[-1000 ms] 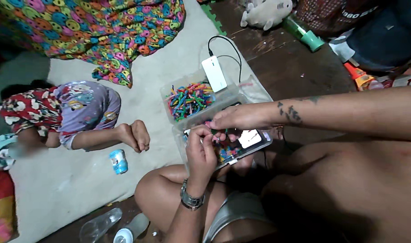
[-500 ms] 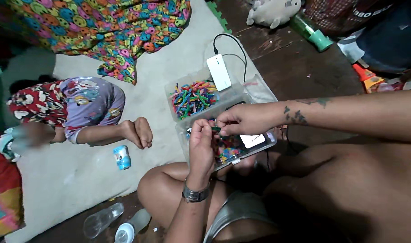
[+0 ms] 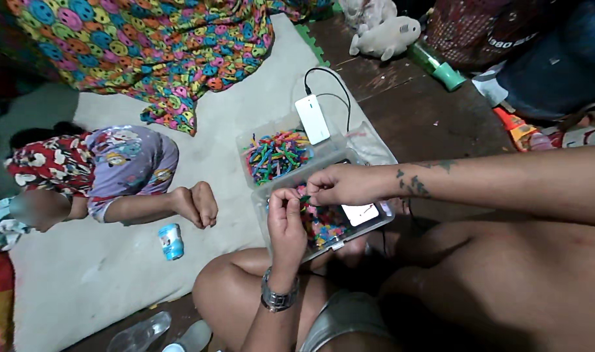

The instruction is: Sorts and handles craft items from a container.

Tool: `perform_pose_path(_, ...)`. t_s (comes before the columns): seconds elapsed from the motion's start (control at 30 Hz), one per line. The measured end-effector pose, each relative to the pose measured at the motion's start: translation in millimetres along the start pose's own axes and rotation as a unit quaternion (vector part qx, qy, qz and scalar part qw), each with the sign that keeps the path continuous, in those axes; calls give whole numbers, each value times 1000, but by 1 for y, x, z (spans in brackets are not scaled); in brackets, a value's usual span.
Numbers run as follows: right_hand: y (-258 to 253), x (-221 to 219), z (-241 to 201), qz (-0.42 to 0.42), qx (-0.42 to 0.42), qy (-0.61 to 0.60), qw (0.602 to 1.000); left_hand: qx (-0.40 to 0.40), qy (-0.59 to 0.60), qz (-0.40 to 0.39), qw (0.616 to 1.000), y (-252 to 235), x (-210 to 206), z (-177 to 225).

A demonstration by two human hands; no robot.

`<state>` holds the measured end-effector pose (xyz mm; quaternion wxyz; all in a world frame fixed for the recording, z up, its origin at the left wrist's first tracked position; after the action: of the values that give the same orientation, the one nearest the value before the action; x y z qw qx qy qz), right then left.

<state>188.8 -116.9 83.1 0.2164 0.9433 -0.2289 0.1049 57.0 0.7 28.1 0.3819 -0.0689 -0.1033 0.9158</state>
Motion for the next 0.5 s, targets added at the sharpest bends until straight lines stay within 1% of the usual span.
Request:
perform_pose_path(0.1,2,1,-2,-2,6,17,1000,23,14,16,1000,-1,2,1)
perform_pose_path(0.2,5,2,-5,0,12,64,998,34,14,25,999,-2,4,1)
perform_pose_path(0.33,4,1,-2,23,70,96,993,25,17,29,999,0,5,1)
perform_pose_path(0.4,5,1,-1,56,115,124,984,26,19,35,999,0,6,1)
perform_pose_path(0.5,3,0,-1,119,161,142,970,36,22,27,999,-1,7,2)
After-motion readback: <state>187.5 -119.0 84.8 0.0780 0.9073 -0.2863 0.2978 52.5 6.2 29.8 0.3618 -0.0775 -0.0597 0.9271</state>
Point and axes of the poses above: each hand's wrist, its own y-axis away from the middle knuckle, its own x-axis out of the back of the hand, z = x × y, the point moved 2 cm from there along -y, towards the middle knuckle, and after that the axes turned 15 degrees about z, right-handed, at the moved point
